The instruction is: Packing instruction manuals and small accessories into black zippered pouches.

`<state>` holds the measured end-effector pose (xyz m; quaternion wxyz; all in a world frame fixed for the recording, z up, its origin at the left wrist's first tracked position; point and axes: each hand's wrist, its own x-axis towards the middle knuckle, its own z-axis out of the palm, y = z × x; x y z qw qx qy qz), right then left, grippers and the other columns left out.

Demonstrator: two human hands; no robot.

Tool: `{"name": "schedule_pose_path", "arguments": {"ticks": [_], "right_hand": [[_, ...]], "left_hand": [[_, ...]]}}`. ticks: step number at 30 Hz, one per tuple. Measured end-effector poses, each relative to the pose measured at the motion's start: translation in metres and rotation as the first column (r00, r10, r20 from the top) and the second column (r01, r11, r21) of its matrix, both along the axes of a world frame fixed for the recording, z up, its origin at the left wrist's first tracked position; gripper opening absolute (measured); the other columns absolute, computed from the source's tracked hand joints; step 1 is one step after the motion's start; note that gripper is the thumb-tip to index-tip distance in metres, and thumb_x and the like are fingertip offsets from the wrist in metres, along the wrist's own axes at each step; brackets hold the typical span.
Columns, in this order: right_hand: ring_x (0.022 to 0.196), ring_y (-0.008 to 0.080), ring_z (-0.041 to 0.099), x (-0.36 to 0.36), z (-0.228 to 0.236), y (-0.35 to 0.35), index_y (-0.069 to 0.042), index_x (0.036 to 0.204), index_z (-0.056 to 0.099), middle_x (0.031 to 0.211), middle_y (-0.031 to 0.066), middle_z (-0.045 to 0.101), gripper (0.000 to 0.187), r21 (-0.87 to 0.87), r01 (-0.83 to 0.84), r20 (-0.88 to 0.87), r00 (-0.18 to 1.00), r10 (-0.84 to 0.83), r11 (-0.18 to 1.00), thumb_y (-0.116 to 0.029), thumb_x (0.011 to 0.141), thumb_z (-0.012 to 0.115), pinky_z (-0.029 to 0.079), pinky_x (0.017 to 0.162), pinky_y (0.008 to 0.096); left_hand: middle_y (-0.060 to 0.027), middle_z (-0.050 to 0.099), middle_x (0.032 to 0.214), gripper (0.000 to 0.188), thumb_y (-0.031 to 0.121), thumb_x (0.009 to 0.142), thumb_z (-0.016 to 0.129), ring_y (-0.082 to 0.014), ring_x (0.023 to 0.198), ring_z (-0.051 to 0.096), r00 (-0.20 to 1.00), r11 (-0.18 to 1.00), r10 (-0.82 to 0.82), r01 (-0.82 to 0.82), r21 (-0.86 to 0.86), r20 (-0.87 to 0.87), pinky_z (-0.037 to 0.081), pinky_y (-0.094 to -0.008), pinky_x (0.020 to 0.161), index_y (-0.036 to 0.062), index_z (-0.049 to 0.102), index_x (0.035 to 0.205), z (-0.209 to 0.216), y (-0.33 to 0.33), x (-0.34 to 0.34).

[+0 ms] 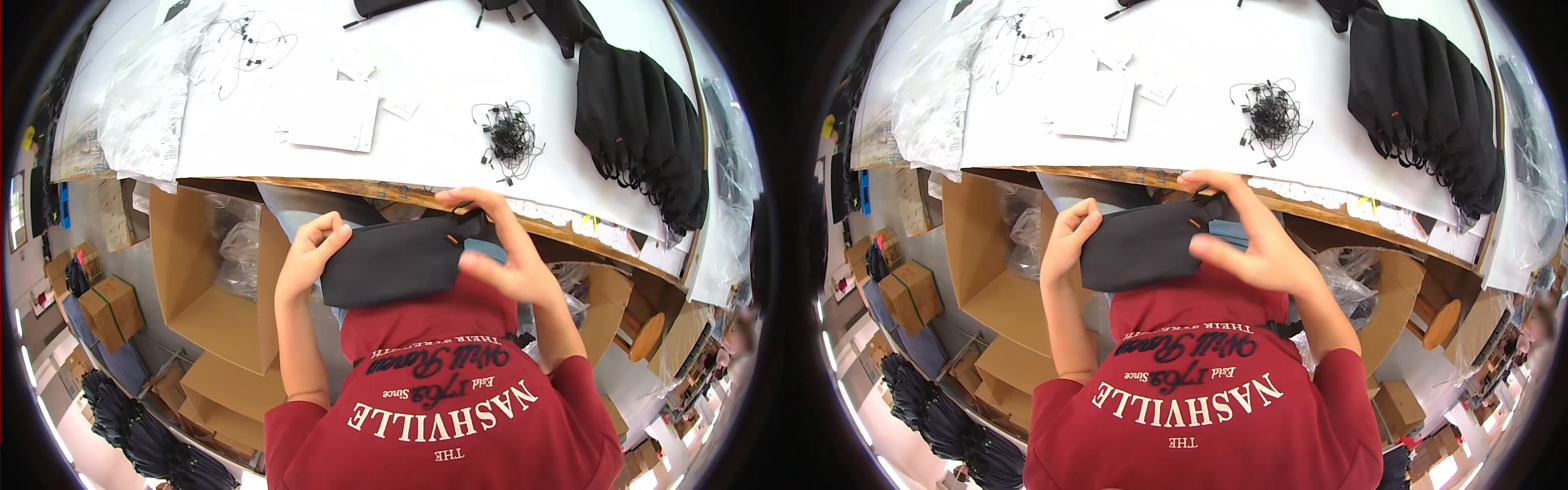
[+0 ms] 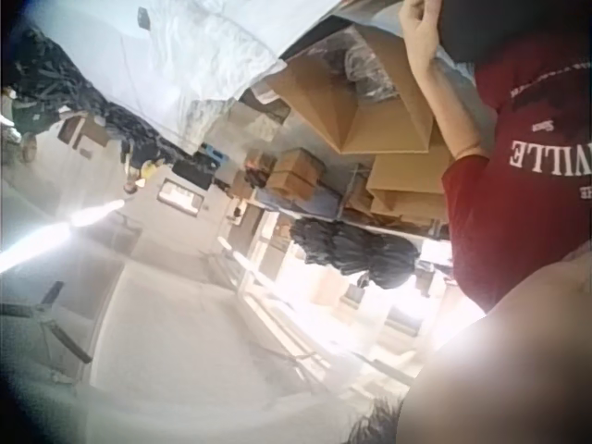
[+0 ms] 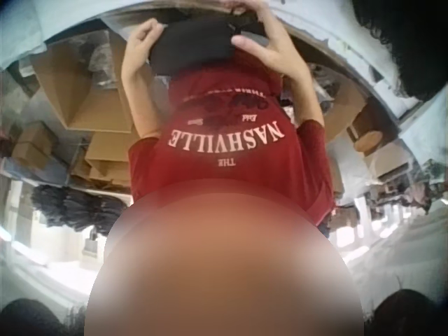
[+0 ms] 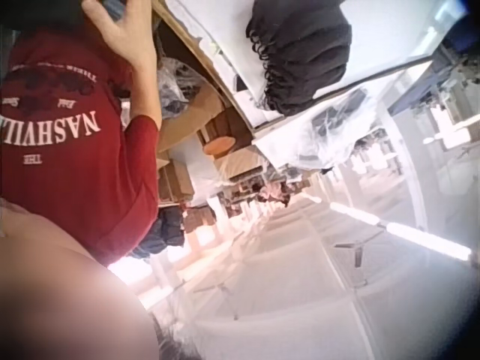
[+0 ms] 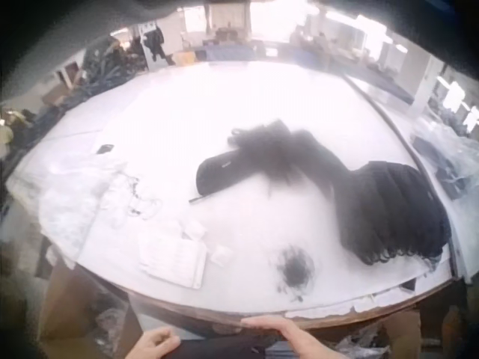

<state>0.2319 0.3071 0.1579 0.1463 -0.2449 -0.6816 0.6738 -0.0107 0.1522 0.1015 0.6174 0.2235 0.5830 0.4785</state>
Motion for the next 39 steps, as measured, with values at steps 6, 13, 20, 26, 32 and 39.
{"name": "schedule_pose_path", "arguments": {"ticks": [6,13,20,26,32,39], "right_hand": [[0.134,0.0346,0.027,-0.014,0.023,0.008,-0.023,0.126,0.056,0.142,0.0102,0.037,0.080,0.513,-0.376,0.248,0.925,0.286,0.771,-0.053,0.056,0.080,0.020,0.108,0.0499],[0.109,0.0284,0.055,-0.014,0.020,0.011,-0.014,0.122,0.057,0.119,0.0079,0.057,0.066,0.647,-0.300,0.208,0.954,0.216,0.701,-0.025,0.060,0.079,0.041,0.093,0.0406],[0.069,0.0256,0.060,-0.006,0.012,0.012,-0.003,0.100,0.060,0.076,0.0106,0.062,0.034,0.377,-0.047,0.212,0.977,-0.037,0.925,-0.012,0.071,0.073,0.046,0.065,0.0311],[0.074,0.0142,0.060,0.002,-0.011,0.003,0.000,0.108,0.060,0.080,0.0070,0.065,0.037,-0.020,0.194,0.138,0.972,-0.189,0.981,-0.015,0.077,0.074,0.047,0.071,0.0258],[0.092,0.0186,0.060,0.000,0.001,0.010,-0.003,0.114,0.058,0.099,0.0090,0.064,0.044,-0.066,0.293,0.066,0.955,-0.289,0.954,-0.012,0.075,0.075,0.046,0.083,0.0292],[0.078,0.0209,0.064,0.018,-0.006,0.027,-0.004,0.084,0.069,0.083,0.0083,0.066,0.025,0.136,0.087,-0.092,0.993,-0.075,0.987,-0.004,0.061,0.080,0.049,0.070,0.0294]], "left_hand": [[0.0076,0.050,0.067,0.021,0.024,0.093,0.058,0.0005,0.059,0.047,0.883,0.973,0.215,-0.156,-0.171,0.417,0.038,-0.0168,0.051,0.0127,0.049,0.078,-0.003,0.009,0.024],[0.0022,0.063,0.078,0.021,0.026,0.096,0.053,-0.0074,0.068,0.060,0.514,0.805,0.585,-0.271,-0.528,0.628,0.048,-0.0197,0.061,0.0076,0.061,0.092,-0.005,0.014,0.053],[-0.0176,0.056,0.121,0.058,0.051,0.097,0.033,-0.0226,0.109,0.056,0.864,0.904,0.373,-0.420,0.076,0.339,0.046,-0.0329,0.093,-0.0001,0.050,0.119,-0.003,0.010,0.043],[-0.0157,0.050,0.128,0.049,0.021,0.090,0.058,-0.0220,0.112,0.054,0.920,0.867,0.373,-0.300,0.397,-0.120,0.043,-0.0295,0.094,0.0035,0.041,0.132,0.034,0.008,0.042],[-0.0089,0.062,0.108,0.036,-0.001,0.078,0.067,-0.0161,0.097,0.057,0.838,0.934,0.308,-0.176,0.312,-0.450,0.041,-0.0272,0.090,0.0005,0.060,0.114,0.033,0.004,0.049],[-0.0150,0.062,0.095,0.040,0.037,0.086,0.063,-0.0234,0.089,0.058,0.925,0.867,0.274,-0.120,0.483,-0.262,0.043,-0.0317,0.080,-0.0019,0.065,0.094,0.022,0.004,0.051]]}}
